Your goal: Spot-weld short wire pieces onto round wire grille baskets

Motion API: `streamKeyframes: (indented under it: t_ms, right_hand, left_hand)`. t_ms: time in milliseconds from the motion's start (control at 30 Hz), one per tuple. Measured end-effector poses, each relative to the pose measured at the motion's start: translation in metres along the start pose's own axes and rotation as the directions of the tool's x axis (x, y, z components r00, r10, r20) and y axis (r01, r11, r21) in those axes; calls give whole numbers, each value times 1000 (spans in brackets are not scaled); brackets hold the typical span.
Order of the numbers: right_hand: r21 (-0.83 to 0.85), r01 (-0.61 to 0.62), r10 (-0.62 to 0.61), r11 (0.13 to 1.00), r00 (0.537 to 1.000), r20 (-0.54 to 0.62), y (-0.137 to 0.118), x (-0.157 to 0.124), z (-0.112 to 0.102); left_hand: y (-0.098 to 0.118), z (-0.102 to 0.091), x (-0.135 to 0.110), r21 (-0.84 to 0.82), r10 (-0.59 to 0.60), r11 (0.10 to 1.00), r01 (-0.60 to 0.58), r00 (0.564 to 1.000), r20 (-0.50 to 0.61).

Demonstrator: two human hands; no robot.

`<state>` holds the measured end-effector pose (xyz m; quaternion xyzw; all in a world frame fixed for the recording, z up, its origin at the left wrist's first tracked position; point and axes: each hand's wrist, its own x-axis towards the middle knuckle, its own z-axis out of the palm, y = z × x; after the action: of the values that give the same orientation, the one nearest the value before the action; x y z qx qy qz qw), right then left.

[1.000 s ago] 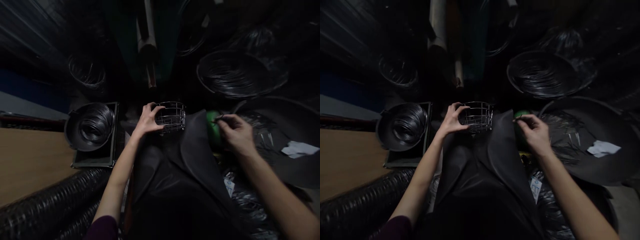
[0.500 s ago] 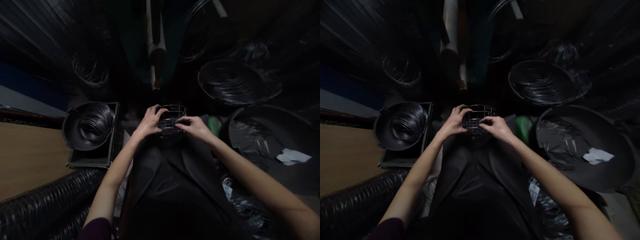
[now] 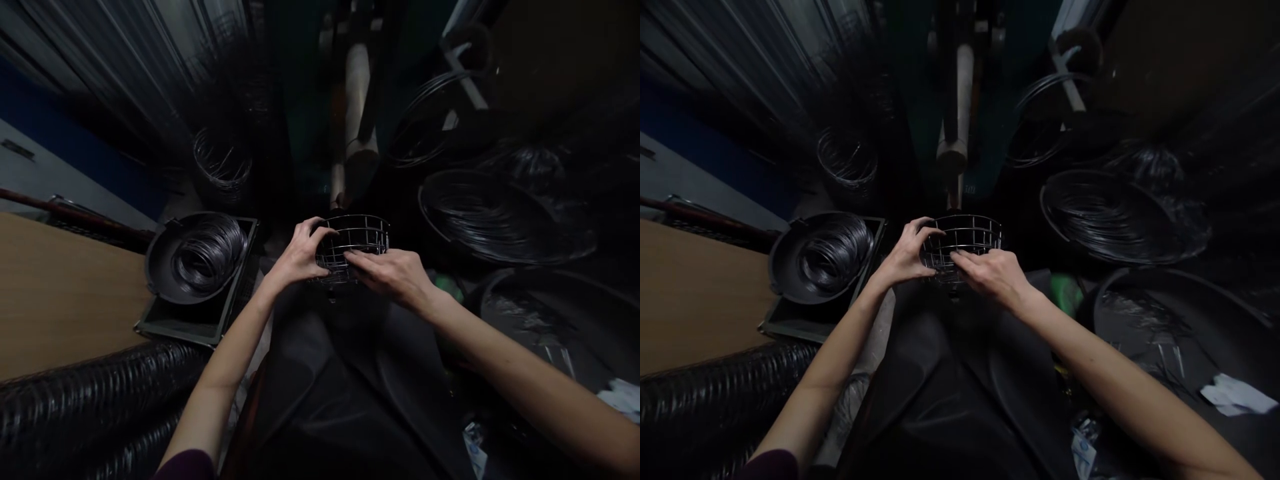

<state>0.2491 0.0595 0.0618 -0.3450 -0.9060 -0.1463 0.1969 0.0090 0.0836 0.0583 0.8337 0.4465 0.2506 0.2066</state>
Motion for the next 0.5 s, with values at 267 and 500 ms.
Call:
streamKeyframes:
  t_ms: [267, 500]
  right_hand:
    - [27, 4, -5, 1000, 999, 42, 12, 14, 2]
    - [25, -7, 5, 1000, 998, 58, 8, 16, -4]
  left_hand:
    - [-9, -5, 15, -21, 5, 1000, -5, 1000, 4]
    - [-8, -3, 11, -78, -22, 997, 23, 1000, 14]
